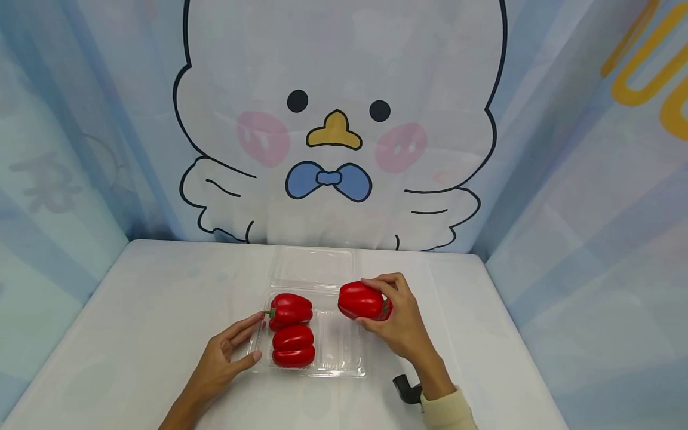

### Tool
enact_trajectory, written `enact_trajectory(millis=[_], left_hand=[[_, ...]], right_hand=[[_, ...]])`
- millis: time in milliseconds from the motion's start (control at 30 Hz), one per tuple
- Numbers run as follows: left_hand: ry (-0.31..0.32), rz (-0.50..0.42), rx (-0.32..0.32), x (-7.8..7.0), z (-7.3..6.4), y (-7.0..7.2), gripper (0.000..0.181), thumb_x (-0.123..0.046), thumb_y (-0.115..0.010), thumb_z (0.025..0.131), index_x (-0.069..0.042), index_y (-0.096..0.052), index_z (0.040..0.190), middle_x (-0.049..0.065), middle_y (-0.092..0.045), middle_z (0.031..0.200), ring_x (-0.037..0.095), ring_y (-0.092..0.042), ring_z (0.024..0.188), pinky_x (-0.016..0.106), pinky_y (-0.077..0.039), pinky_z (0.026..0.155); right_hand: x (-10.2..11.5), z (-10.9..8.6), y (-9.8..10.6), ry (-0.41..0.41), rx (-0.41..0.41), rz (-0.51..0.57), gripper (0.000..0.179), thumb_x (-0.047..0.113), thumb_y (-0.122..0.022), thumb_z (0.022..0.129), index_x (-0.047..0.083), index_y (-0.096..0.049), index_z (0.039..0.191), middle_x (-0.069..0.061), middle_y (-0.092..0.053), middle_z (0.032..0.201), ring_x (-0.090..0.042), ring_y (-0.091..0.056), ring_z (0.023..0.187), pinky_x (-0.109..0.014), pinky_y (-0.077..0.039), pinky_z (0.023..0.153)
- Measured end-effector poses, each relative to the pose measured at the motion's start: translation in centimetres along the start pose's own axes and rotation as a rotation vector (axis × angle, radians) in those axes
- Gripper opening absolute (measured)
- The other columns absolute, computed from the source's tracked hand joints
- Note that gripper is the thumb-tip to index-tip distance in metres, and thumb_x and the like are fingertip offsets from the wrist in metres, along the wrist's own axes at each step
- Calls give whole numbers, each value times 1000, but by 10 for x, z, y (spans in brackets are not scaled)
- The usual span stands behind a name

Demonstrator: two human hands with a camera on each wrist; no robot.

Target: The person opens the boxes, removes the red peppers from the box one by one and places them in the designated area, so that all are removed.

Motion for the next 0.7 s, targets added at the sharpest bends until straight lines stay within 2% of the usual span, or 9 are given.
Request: enact_trajectory(millis=[233,567,633,700], left_hand=[[-15,-10,5,0,0,0,68,-7,-81,93,-9,-54,155,10,-56,160,-6,-53,140,6,-36,113],[-14,-10,2,0,1,1,68,-7,-81,93,-10,-54,155,9,-56,160,-6,-53,140,6,-35,113],[-12,-10,-1,1,1,1,68,-7,-81,93,-10,-55,155,9,-56,160,-6,-53,140,6,-35,114],[-10,-9,-2,1,0,1,67,-7,-81,92,-10,-55,154,8,-56,160,-6,-53,140,6,-35,114]], right_hand=[[-9,1,17,-13,-44,-16,76,13,-99,73,19,-67,142,-8,-57,139,-32,-56,131,-57,-63,93],[-18,-1,38,-59,-62,-16,77,11,-98,74,15,-66,143,-10,-55,140,-29,-55,130,-55,-62,96],[-21,-2,42,-64,-70,-25,76,11,-98,74,15,-66,143,-9,-54,140,-27,-56,130,-48,-62,98],[-24,-4,46,-66,-81,-34,76,11,-98,74,15,-67,143,-9,-54,140,-26,-56,129,-36,-61,99]])
Point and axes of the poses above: each hand's wrist, its own z-axis towards the middle knuckle, its own y-axis out of the back of the hand, x = y × z, the point moved 8 cm from there along z, towards the middle knuckle
